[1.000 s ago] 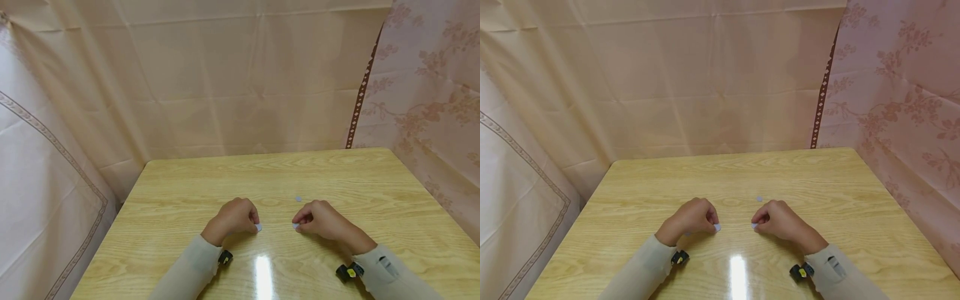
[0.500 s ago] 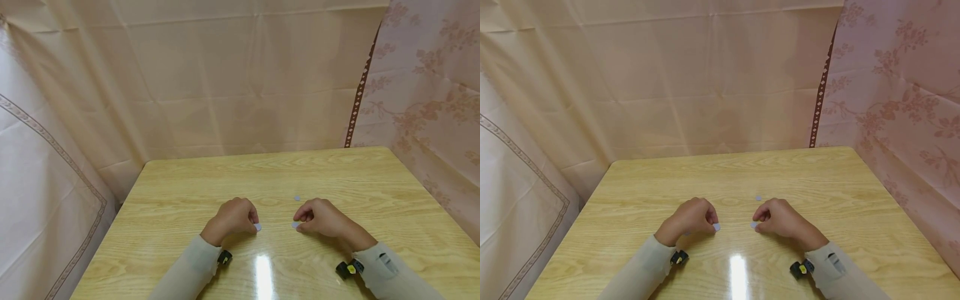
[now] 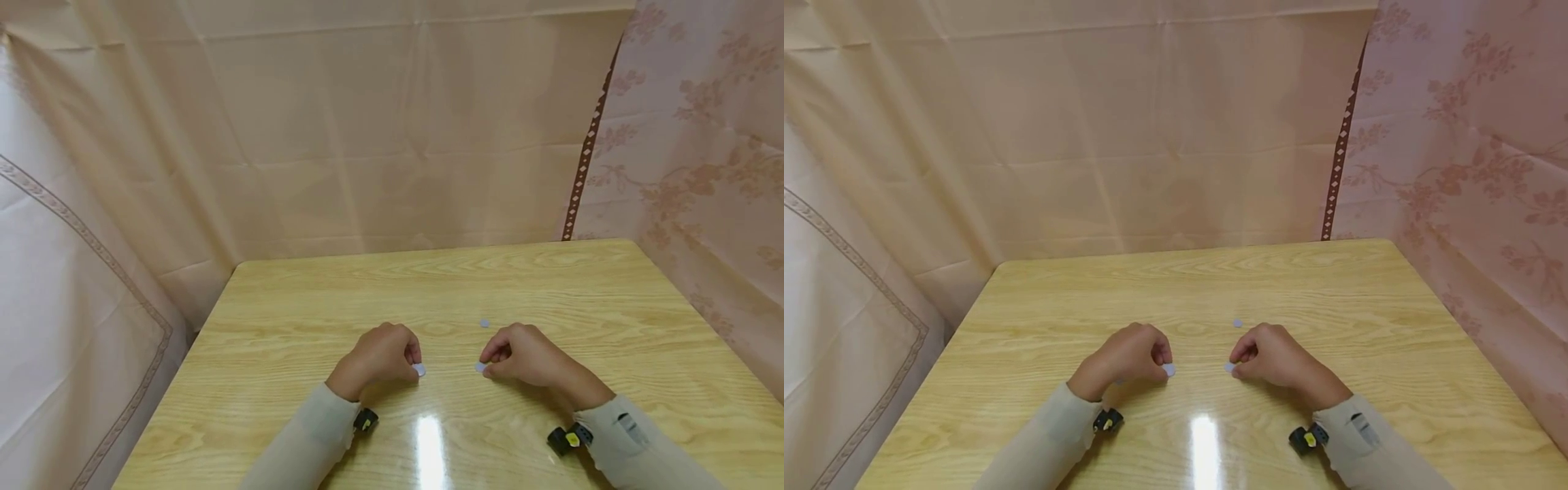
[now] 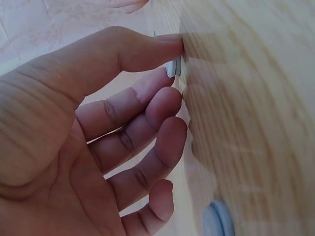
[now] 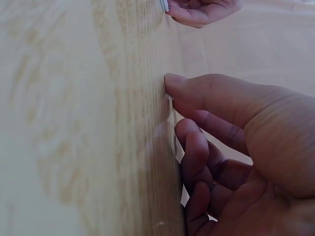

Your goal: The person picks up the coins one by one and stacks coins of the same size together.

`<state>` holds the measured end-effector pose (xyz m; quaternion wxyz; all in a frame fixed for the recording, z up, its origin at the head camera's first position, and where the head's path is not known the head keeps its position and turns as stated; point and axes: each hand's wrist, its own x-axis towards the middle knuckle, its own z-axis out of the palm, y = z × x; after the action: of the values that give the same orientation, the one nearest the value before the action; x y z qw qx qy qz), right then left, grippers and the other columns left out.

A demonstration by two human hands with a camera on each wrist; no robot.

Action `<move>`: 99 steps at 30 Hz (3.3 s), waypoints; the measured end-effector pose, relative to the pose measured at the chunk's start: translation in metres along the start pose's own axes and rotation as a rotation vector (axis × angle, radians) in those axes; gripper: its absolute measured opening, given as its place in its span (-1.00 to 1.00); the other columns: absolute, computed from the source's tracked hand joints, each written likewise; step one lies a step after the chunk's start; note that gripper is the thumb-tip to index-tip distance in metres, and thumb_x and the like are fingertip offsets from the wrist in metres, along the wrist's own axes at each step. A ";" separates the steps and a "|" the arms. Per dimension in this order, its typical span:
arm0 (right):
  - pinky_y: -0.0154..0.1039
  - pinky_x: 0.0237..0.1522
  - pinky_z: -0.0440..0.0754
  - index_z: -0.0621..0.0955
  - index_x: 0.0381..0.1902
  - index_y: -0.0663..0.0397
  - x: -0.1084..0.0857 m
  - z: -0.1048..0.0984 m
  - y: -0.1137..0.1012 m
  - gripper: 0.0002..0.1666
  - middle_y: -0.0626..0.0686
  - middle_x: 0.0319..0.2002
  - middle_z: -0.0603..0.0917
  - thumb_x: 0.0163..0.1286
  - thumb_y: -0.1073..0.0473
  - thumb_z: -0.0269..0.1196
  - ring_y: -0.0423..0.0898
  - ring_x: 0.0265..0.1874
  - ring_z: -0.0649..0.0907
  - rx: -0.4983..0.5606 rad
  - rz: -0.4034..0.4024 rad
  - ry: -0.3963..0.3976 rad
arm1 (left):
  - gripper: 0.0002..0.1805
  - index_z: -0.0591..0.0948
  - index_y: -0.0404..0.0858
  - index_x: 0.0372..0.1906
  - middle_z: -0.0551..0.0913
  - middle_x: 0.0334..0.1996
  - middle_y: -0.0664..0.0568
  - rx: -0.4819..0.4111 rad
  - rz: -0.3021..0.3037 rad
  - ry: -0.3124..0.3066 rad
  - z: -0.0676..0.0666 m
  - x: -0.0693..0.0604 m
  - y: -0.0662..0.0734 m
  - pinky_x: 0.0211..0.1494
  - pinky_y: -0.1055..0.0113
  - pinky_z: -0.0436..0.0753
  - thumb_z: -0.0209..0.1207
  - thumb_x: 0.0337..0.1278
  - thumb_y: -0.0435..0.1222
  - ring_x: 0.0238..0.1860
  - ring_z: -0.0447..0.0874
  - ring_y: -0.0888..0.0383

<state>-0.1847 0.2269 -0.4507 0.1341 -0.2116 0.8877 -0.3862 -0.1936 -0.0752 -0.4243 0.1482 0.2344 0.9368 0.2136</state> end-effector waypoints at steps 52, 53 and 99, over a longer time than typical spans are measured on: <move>-0.34 -0.39 0.61 0.80 -0.34 -0.06 0.001 0.000 0.005 -0.88 -0.14 -0.43 0.72 0.19 0.13 0.56 -0.19 -0.44 0.63 0.017 -0.012 -0.001 | -0.77 0.76 -0.08 0.08 0.76 0.05 0.16 0.307 0.217 0.054 0.023 0.118 0.070 0.01 0.38 0.68 0.24 0.42 -0.27 0.02 0.70 0.21; -0.34 -0.39 0.61 0.80 -0.34 -0.06 0.001 -0.001 0.005 -0.88 -0.15 -0.43 0.72 0.19 0.13 0.56 -0.19 -0.44 0.63 0.017 -0.015 -0.002 | -0.74 0.74 -0.06 0.11 0.75 0.07 0.16 0.314 0.223 0.051 0.023 0.119 0.071 0.04 0.37 0.68 0.25 0.42 -0.26 0.06 0.70 0.20; -0.34 -0.40 0.59 0.80 -0.37 -0.08 0.001 0.000 0.002 -0.89 -0.14 -0.43 0.71 0.18 0.15 0.56 -0.18 -0.43 0.61 0.008 -0.004 0.018 | -0.94 0.81 -0.08 -0.31 0.80 -0.24 0.20 0.260 0.158 -0.049 0.005 0.123 0.069 -0.15 0.45 0.65 0.39 0.26 -0.31 -0.26 0.68 0.31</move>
<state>-0.1863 0.2281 -0.4523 0.1262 -0.2092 0.8869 -0.3919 -0.2698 0.0427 -0.4180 0.1224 0.3295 0.9313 0.0958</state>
